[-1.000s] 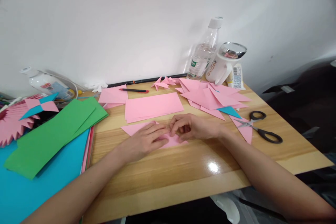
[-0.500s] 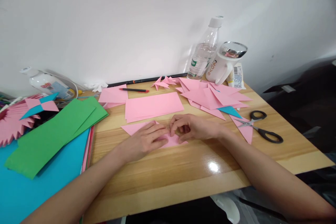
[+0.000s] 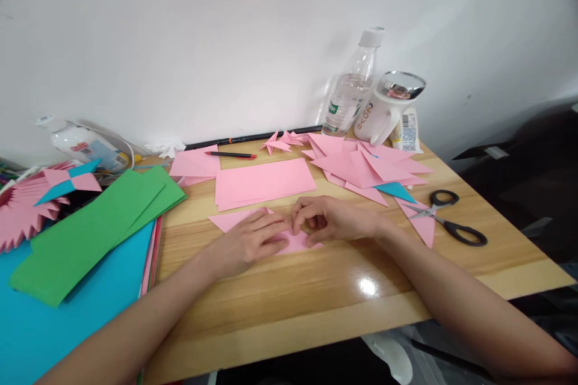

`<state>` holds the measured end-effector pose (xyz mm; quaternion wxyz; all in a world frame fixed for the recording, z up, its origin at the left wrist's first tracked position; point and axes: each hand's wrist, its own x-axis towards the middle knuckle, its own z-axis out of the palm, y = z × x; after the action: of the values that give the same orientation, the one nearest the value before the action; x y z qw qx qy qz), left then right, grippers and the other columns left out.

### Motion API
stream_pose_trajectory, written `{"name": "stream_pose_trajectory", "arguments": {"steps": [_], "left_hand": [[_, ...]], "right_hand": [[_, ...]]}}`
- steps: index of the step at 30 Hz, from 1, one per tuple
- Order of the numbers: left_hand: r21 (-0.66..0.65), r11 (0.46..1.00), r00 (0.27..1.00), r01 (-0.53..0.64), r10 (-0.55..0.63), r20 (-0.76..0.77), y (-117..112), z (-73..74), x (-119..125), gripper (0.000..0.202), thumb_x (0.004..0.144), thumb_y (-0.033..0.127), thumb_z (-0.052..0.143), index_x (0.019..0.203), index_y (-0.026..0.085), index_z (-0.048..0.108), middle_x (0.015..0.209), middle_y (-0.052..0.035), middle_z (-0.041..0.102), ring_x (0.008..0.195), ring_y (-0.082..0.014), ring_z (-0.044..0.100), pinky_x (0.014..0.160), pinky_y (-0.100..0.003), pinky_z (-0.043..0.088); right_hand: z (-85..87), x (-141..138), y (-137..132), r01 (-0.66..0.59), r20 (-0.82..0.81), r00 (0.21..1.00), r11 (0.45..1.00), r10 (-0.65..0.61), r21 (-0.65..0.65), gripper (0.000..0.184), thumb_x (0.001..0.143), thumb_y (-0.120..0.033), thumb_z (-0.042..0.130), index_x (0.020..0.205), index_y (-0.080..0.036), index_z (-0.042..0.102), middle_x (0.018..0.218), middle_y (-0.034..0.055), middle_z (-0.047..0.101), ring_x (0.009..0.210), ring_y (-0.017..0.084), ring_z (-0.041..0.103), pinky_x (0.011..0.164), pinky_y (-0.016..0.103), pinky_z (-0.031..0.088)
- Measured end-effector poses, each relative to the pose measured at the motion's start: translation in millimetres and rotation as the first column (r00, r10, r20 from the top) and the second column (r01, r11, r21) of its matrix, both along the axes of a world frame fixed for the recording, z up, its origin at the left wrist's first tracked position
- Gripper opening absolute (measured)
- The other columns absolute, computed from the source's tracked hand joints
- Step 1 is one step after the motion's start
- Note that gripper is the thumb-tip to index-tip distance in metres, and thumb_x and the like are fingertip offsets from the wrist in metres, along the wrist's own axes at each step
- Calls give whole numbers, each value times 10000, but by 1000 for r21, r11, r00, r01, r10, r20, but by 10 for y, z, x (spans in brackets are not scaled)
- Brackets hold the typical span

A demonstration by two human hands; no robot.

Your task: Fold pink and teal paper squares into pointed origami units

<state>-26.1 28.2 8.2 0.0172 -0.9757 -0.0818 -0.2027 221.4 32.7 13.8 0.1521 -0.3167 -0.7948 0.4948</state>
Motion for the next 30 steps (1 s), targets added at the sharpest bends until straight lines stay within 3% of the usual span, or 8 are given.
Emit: {"name": "stream_pose_trajectory", "arguments": {"steps": [30], "left_hand": [[-28, 999, 999, 28, -28, -18, -1, 11, -6, 313, 977, 153, 334, 1003, 128, 645, 1165, -125, 640, 1141, -236, 536, 959, -415, 446]], "right_hand": [[-4, -6, -4, -16, 1, 1000, 1000, 16, 4, 138, 738, -132, 692, 864, -187, 698, 962, 15, 550, 642, 67, 444, 581, 196, 394]]}}
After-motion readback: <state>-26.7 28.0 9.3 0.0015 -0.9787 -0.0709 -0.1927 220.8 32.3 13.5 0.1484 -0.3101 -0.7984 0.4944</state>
